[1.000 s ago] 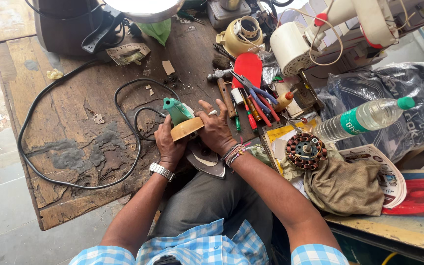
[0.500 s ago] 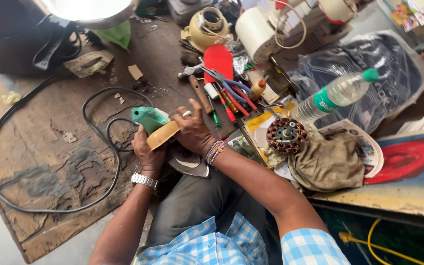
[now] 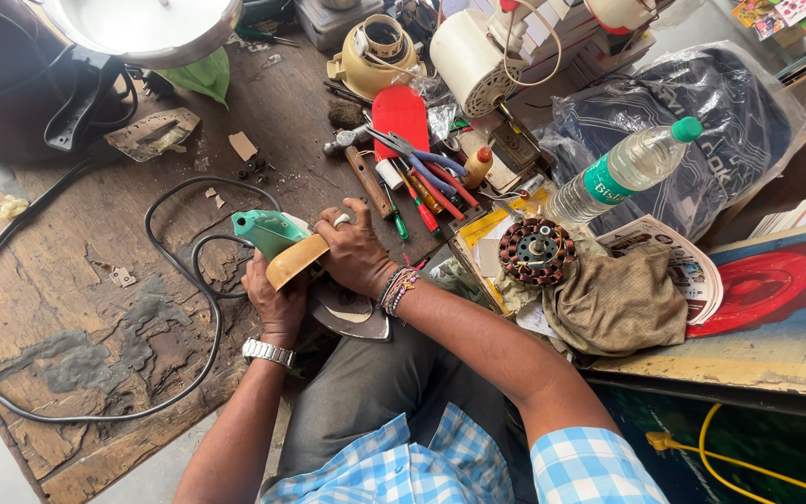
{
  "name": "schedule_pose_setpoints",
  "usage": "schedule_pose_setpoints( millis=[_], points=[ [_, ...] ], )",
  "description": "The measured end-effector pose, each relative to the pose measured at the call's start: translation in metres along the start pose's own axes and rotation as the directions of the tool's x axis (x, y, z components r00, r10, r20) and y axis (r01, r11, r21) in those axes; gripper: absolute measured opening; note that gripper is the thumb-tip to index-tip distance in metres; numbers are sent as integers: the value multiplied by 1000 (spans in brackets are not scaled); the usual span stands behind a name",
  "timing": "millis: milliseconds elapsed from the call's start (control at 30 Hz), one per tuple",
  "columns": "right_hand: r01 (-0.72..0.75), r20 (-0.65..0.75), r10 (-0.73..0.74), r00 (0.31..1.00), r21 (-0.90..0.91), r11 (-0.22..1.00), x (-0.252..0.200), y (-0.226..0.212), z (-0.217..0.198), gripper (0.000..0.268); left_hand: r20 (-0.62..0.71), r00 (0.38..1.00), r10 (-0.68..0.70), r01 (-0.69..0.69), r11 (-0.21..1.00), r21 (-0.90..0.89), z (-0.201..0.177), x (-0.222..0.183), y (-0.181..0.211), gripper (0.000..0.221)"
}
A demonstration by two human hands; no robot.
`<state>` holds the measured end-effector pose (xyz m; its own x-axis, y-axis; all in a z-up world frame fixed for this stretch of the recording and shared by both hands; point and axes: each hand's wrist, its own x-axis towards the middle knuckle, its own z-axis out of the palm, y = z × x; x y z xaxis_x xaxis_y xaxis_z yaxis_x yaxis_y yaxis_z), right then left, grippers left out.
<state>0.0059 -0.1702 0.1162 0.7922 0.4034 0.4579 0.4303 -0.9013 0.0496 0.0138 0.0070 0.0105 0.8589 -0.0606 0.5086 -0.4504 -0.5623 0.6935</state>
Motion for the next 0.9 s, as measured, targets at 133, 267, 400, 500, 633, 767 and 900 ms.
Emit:
schedule_pose_setpoints(
  millis=[133,267,400,500,633,767,900],
  points=[
    [7,49,-8,999,4,1000,-1,1,1,13,12,1000,-24,24,1000,-2,3,-3,-5,74],
    [-7,15,5,1000,110,994,-1,0,2,17,-3,999,-51,51,999,18,6,-4,-7,75],
    [-19,25,16,1000,90,996,-1,1,3,24,-34,999,-34,34,999,7,6,-1,-5,78],
    [-1,39,-2,999,75,997,0,-2,4,22,12,995,-102,102,994,24,3,0,-3,77],
    [-21,52,18,998,53,998,-2,-2,2,24,2,999,-54,54,999,3,3,3,2,79],
    [-28,68,25,997,49,998,1,-3,2,23,3,999,-49,49,999,18,-1,4,2,79],
    [-23,42,23,999,-15,1000,0,-2,2,19,-7,999,-42,42,999,22,2,1,1,80]
  ],
)
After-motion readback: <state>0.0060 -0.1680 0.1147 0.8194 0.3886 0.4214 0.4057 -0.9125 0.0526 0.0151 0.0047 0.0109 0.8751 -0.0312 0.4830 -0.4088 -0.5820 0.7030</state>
